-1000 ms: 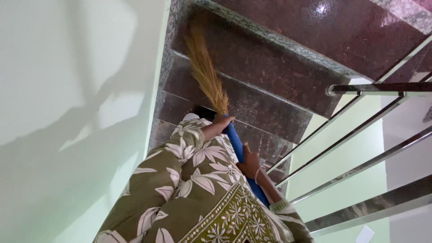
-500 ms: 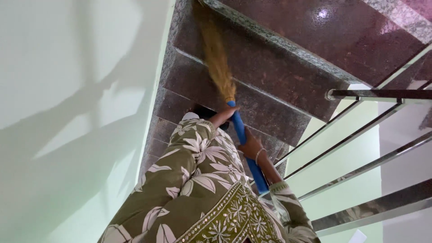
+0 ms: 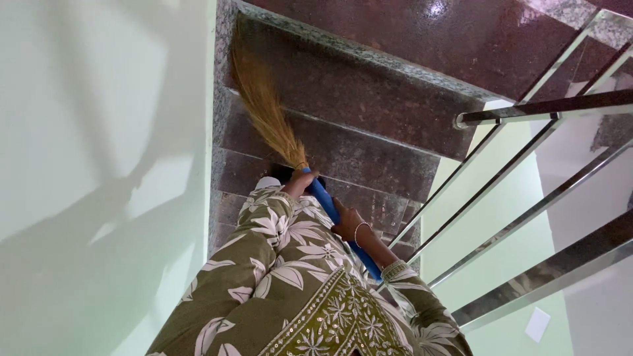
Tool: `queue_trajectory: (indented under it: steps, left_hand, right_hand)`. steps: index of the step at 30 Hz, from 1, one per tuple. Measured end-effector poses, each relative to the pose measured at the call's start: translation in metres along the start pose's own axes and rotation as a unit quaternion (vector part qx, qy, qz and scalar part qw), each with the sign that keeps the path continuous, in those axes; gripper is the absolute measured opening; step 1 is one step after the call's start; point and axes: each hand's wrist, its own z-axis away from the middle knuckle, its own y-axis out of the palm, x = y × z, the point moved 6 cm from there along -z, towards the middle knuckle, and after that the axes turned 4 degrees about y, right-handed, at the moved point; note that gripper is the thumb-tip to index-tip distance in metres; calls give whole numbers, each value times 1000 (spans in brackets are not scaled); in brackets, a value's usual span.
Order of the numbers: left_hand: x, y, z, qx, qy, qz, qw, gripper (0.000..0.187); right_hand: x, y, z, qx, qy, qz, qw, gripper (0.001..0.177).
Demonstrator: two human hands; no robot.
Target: The person sweeps the stairs step by step using a broom while walking down the staircase.
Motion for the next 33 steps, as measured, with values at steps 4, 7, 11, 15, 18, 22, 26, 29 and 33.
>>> queue_trajectory:
  steps: [4,7,11,15,18,22,26,29,33]
  left_hand:
    - [2,2,13,78,30,66,994,41]
    - [6,-2,20,175,44,103,978,40]
    - [12,-5,18,168,-15,32,985,38]
    - [14,-5,27,221,-23,101,970,38]
    - [15,2,24,181,-124,69,973,41]
    - [-5,-5,13,45,-32,-30,998,55]
    - [-32,-18,11,-84,107,-187,973,68]
    - [-51,-12,13,-179,195,-195,944,71]
    - [-68,-15,19,-260,303,14,917,100]
  right_hand:
    - [4,-2,4,3,11,85,996,106]
    - [-5,5,1,4,4,93,996,107]
    - [-16,12,2,2,9,141,990,109]
    - [-19,9,24,6,78,166,983,97]
    - [-19,1,48,10,114,186,976,87]
    - [-37,3,64,-31,64,57,996,103]
    - [-60,12,82,-72,40,7,997,106]
    - [-58,6,92,-81,43,-11,996,103]
    - [-40,-12,84,-86,41,-57,994,103]
